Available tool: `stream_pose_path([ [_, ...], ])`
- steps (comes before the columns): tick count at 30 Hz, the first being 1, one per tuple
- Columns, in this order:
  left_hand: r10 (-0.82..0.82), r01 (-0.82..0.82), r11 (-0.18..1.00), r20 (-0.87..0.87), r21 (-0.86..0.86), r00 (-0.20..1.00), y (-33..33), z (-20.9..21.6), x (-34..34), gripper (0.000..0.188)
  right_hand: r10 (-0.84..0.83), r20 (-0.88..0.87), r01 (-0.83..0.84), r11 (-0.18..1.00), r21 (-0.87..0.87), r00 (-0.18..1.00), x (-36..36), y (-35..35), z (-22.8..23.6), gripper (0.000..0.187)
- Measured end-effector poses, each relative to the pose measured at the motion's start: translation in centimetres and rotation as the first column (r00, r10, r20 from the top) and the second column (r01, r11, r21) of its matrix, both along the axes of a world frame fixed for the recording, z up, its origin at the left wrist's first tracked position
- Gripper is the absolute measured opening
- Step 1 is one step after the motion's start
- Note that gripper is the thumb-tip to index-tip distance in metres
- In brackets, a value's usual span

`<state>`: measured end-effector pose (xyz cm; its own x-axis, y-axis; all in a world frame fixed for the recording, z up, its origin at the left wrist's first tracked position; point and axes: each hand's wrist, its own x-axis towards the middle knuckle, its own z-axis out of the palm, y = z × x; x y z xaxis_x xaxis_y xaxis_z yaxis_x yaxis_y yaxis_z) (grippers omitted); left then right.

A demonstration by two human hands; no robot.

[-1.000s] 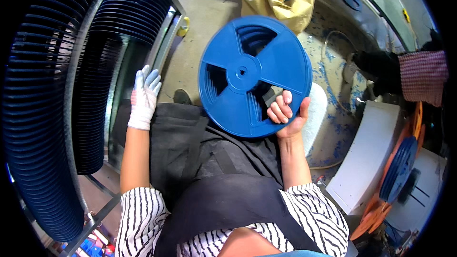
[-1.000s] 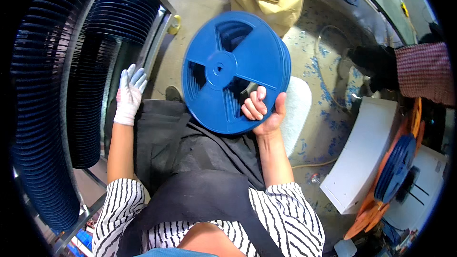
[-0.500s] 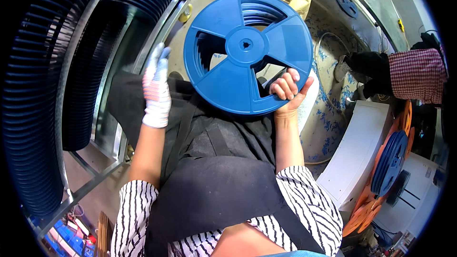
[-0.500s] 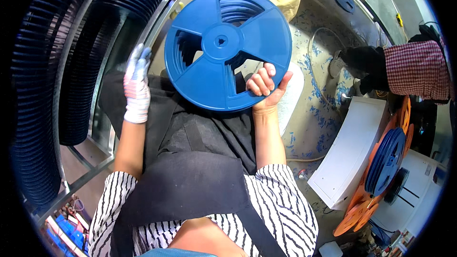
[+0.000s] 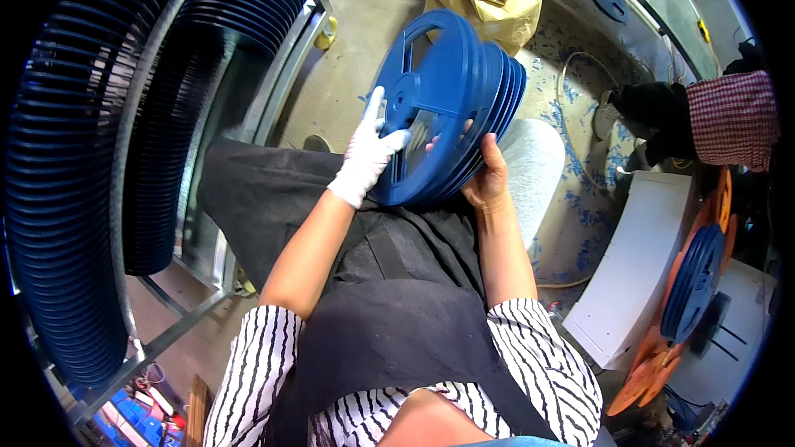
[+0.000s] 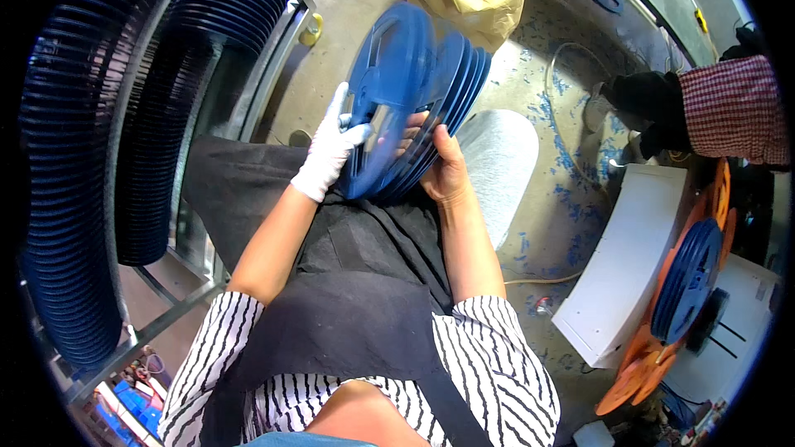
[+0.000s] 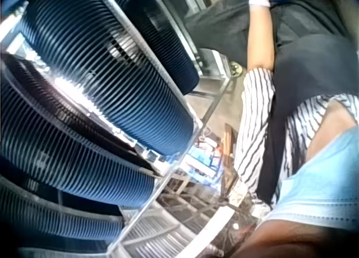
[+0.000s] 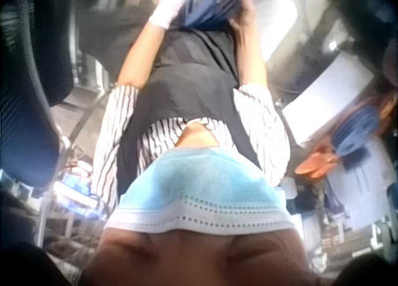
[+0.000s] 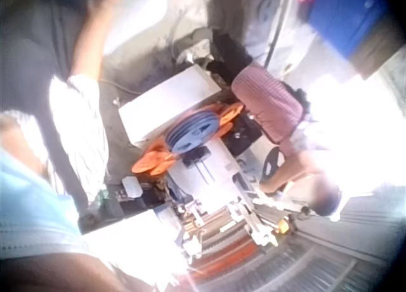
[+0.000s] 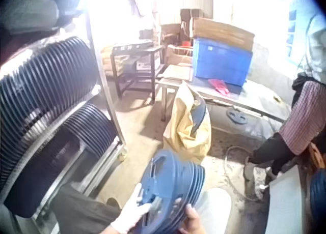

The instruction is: The person picks up blue plastic reels from a rack and a nearby pile, then stacks them into a neat pile. They handle the reels one at a time, occasionally separating them before stacking. The task continues with repeated pick-and-stack motions until the end of the clip.

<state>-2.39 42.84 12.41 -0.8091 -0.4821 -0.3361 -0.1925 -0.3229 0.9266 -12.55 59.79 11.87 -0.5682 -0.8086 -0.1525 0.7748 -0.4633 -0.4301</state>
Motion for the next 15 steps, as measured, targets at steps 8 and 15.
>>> stream_pose_path([
  [8,0.214,0.32,0.445,-0.446,0.837,0.869,-4.4,0.2,5.3,0.071,-0.045,-0.09,0.066,0.965,0.253,0.995,-2.0,0.0,-0.1,0.046],
  [15,0.271,0.349,0.418,-0.482,0.839,0.833,-5.0,0.5,6.0,0.074,-0.158,-0.058,0.157,0.741,0.653,0.986,-2.4,-0.9,-2.4,0.039],
])
